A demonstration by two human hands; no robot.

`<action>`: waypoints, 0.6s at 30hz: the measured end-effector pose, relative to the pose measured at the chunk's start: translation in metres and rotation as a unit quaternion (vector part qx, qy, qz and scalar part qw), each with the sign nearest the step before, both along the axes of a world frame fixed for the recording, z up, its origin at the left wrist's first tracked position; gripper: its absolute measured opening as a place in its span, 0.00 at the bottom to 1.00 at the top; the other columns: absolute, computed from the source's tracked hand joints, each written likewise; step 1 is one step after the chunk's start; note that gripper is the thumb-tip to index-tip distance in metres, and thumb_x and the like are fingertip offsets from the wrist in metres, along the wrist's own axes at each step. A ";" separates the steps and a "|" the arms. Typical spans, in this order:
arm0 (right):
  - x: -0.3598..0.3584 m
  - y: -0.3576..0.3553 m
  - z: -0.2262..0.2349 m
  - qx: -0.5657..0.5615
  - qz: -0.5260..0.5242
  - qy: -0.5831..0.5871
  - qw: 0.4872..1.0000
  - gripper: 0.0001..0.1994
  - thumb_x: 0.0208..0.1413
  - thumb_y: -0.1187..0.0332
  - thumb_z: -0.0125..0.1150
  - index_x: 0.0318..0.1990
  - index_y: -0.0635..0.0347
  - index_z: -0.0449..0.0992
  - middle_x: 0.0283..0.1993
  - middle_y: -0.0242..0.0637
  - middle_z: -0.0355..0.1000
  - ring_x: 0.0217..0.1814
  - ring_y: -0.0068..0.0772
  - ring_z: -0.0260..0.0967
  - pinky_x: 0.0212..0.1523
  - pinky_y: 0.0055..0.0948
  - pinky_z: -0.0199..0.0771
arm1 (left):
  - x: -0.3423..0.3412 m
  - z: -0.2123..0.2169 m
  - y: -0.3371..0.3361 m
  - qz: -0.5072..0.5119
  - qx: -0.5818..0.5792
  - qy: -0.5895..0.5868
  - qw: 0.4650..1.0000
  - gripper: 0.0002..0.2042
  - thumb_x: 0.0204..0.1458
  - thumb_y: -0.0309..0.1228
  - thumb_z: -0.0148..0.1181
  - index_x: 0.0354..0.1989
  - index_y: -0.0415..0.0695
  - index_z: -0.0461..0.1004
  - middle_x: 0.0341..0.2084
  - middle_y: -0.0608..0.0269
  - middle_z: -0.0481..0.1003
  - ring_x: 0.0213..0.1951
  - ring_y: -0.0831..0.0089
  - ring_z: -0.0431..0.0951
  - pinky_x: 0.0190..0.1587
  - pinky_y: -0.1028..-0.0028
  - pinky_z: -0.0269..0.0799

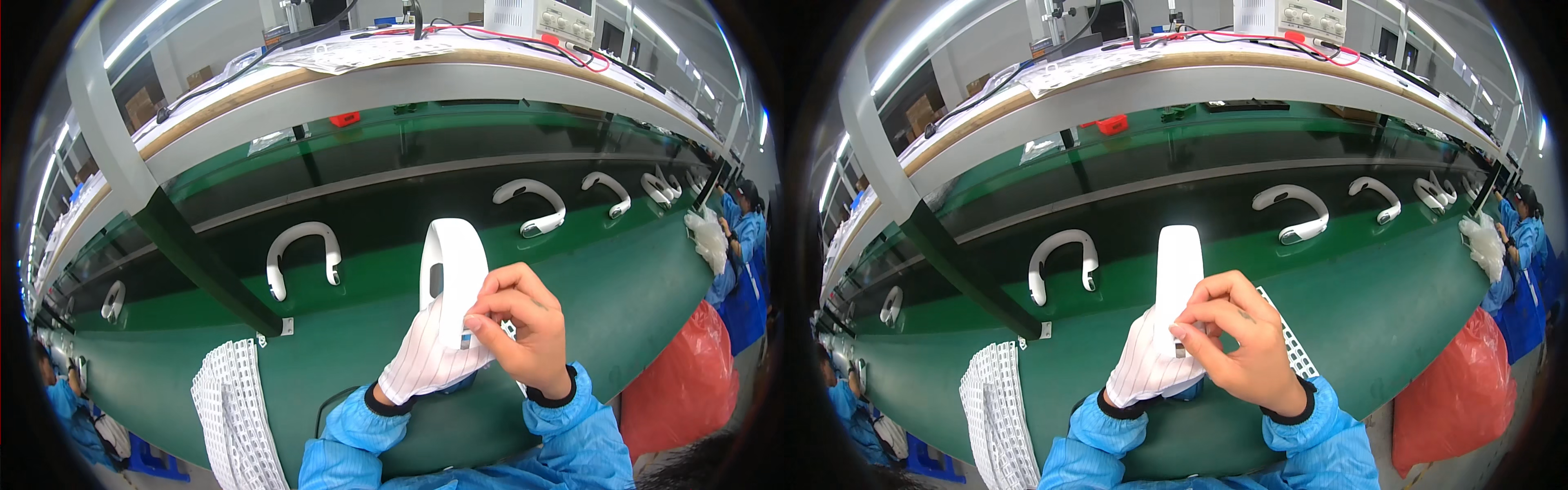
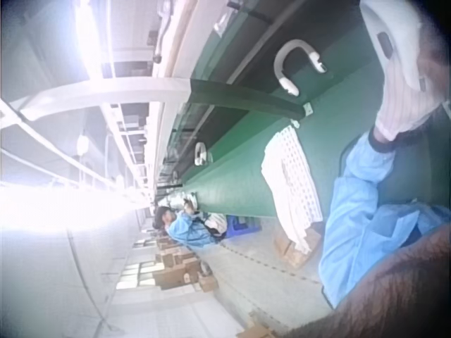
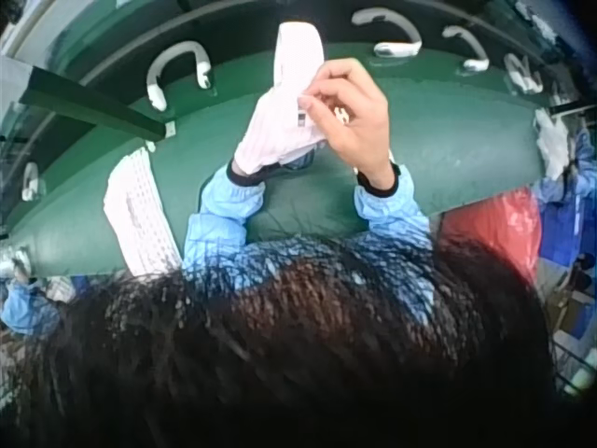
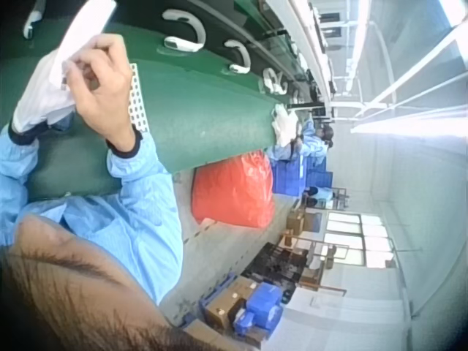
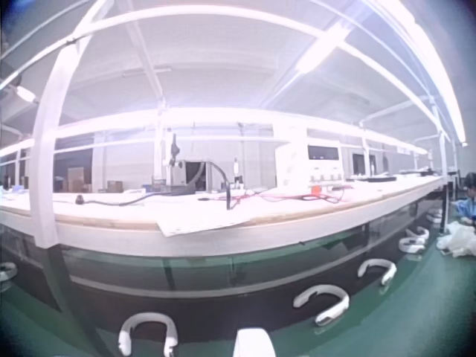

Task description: Applying small circular adhesive pads to plastic neck-fan components at a factory assembly line.

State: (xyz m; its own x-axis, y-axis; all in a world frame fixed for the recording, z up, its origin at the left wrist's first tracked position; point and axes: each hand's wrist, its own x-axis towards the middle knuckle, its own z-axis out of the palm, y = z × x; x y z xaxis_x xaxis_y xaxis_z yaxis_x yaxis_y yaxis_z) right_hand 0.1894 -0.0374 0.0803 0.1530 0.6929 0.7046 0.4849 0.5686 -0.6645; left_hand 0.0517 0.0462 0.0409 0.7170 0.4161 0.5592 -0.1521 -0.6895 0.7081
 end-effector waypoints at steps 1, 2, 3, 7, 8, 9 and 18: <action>-0.001 -0.001 -0.001 0.003 -0.003 0.002 1.000 0.05 0.49 0.78 0.69 0.34 0.66 0.79 0.40 0.36 0.70 0.29 0.19 0.68 0.23 0.17 0.67 | -0.001 0.001 -0.001 -0.001 0.005 0.009 1.000 0.24 0.52 0.34 0.67 0.55 0.39 0.69 0.43 0.50 0.75 0.42 0.51 0.79 0.43 0.61 0.76; -0.003 -0.003 -0.001 0.006 -0.006 0.003 1.000 0.05 0.49 0.79 0.69 0.34 0.66 0.79 0.40 0.37 0.70 0.29 0.20 0.68 0.23 0.17 0.67 | -0.002 0.002 -0.002 0.000 0.007 0.008 1.000 0.24 0.52 0.34 0.67 0.55 0.39 0.69 0.43 0.50 0.75 0.42 0.51 0.79 0.43 0.61 0.76; -0.004 -0.004 0.000 0.006 -0.007 0.003 1.000 0.05 0.49 0.79 0.69 0.34 0.67 0.79 0.40 0.37 0.70 0.29 0.19 0.68 0.23 0.17 0.67 | -0.002 0.002 -0.003 -0.005 0.002 0.006 1.000 0.24 0.52 0.34 0.67 0.55 0.38 0.69 0.43 0.50 0.75 0.42 0.51 0.79 0.43 0.61 0.76; -0.006 -0.006 -0.001 0.009 -0.011 0.000 1.000 0.05 0.49 0.79 0.69 0.34 0.66 0.79 0.40 0.37 0.70 0.29 0.19 0.69 0.22 0.17 0.67 | -0.003 -0.004 -0.004 -0.006 0.017 -0.009 1.000 0.24 0.52 0.33 0.67 0.55 0.38 0.69 0.43 0.50 0.75 0.42 0.52 0.79 0.43 0.61 0.76; -0.006 -0.006 -0.002 0.016 -0.011 -0.006 1.000 0.05 0.49 0.79 0.69 0.34 0.66 0.79 0.40 0.37 0.70 0.29 0.19 0.69 0.22 0.17 0.67 | -0.004 -0.004 -0.004 -0.006 0.018 -0.009 1.000 0.24 0.52 0.33 0.67 0.55 0.38 0.69 0.43 0.50 0.75 0.42 0.52 0.79 0.43 0.61 0.76; -0.006 -0.006 -0.002 0.023 -0.011 -0.012 1.000 0.05 0.49 0.79 0.69 0.34 0.66 0.79 0.40 0.37 0.70 0.29 0.19 0.69 0.21 0.17 0.67 | -0.004 -0.002 -0.004 -0.001 0.030 -0.007 1.000 0.24 0.52 0.33 0.67 0.55 0.38 0.68 0.43 0.50 0.75 0.41 0.52 0.79 0.43 0.62 0.76; -0.007 -0.002 -0.009 0.048 -0.025 -0.034 0.998 0.06 0.49 0.80 0.69 0.34 0.66 0.79 0.41 0.38 0.69 0.28 0.18 0.69 0.20 0.16 0.66 | -0.008 0.001 -0.006 0.007 0.012 -0.003 1.000 0.25 0.51 0.32 0.68 0.55 0.37 0.68 0.42 0.50 0.75 0.40 0.52 0.78 0.42 0.62 0.76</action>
State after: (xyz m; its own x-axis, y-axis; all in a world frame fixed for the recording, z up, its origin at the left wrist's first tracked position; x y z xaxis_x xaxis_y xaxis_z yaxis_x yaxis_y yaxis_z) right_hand 0.1824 -0.0398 0.0709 0.1353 0.6144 0.7773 0.5565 0.6020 -0.5727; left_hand 0.0442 0.0406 0.0416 0.7086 0.4122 0.5726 -0.1467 -0.7077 0.6911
